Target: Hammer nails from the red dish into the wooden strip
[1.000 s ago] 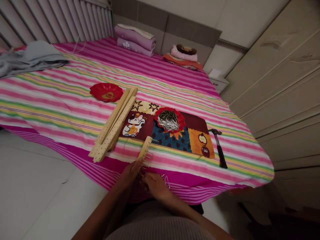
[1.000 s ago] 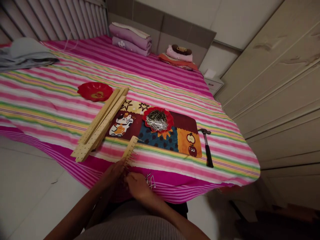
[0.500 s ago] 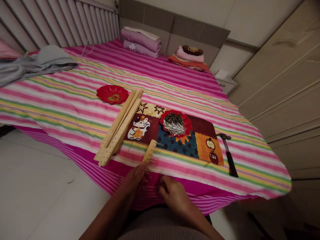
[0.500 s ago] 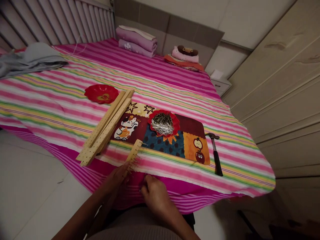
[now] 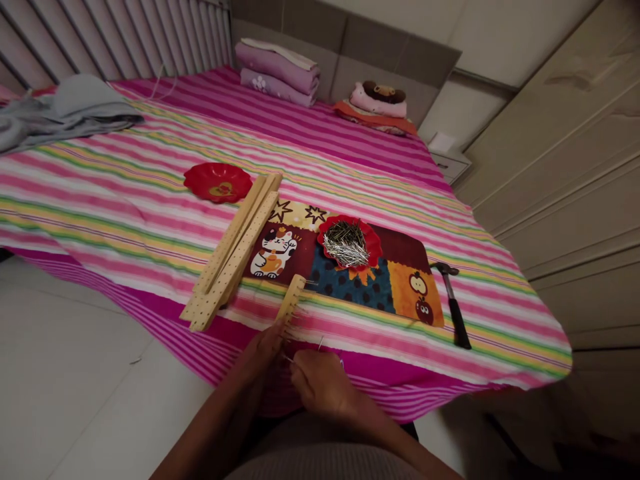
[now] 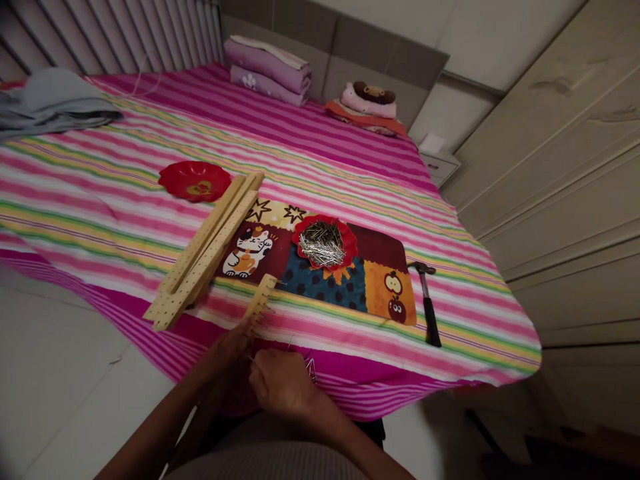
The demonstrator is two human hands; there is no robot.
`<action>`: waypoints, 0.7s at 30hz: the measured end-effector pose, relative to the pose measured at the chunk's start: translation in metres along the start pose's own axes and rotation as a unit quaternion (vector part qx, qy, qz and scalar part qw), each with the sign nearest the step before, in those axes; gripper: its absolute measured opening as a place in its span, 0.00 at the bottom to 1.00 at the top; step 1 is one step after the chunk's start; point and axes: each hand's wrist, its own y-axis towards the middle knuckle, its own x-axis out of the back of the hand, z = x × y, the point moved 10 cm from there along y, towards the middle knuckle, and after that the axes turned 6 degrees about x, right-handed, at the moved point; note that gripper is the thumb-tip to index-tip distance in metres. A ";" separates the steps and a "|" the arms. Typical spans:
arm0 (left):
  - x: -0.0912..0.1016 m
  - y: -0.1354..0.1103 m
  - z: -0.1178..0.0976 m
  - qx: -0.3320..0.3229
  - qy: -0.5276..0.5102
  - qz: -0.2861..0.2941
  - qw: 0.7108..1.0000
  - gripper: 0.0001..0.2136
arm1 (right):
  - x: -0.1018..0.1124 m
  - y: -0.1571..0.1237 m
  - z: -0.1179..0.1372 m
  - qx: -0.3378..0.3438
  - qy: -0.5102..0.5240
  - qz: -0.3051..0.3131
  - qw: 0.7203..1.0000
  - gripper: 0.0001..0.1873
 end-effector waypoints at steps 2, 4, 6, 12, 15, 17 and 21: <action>0.001 0.002 0.001 0.007 0.011 0.010 1.000 0.29 | 0.007 -0.006 -0.002 0.007 -0.025 0.009 1.000 0.10; -0.001 0.002 0.003 0.018 0.023 0.026 0.999 0.29 | 0.015 -0.011 -0.009 -0.014 -0.047 -0.003 0.999 0.09; -0.002 0.000 0.004 0.030 0.032 0.036 0.998 0.28 | 0.020 -0.013 -0.014 -0.036 -0.057 -0.019 0.998 0.08; -0.004 -0.007 -0.012 -0.028 0.028 0.026 0.999 0.26 | 0.000 0.001 0.001 -0.020 -0.006 -0.014 1.000 0.16; -0.006 -0.009 -0.015 -0.035 0.028 0.032 0.998 0.25 | -0.013 0.010 0.007 -0.018 -0.003 0.000 1.000 0.19; -0.006 -0.010 -0.015 -0.032 0.032 0.030 0.999 0.24 | -0.014 0.012 0.009 -0.014 -0.019 0.007 1.000 0.18; -0.005 -0.008 -0.012 -0.016 0.047 0.022 0.999 0.24 | -0.007 0.007 0.019 0.026 -0.064 0.043 0.997 0.13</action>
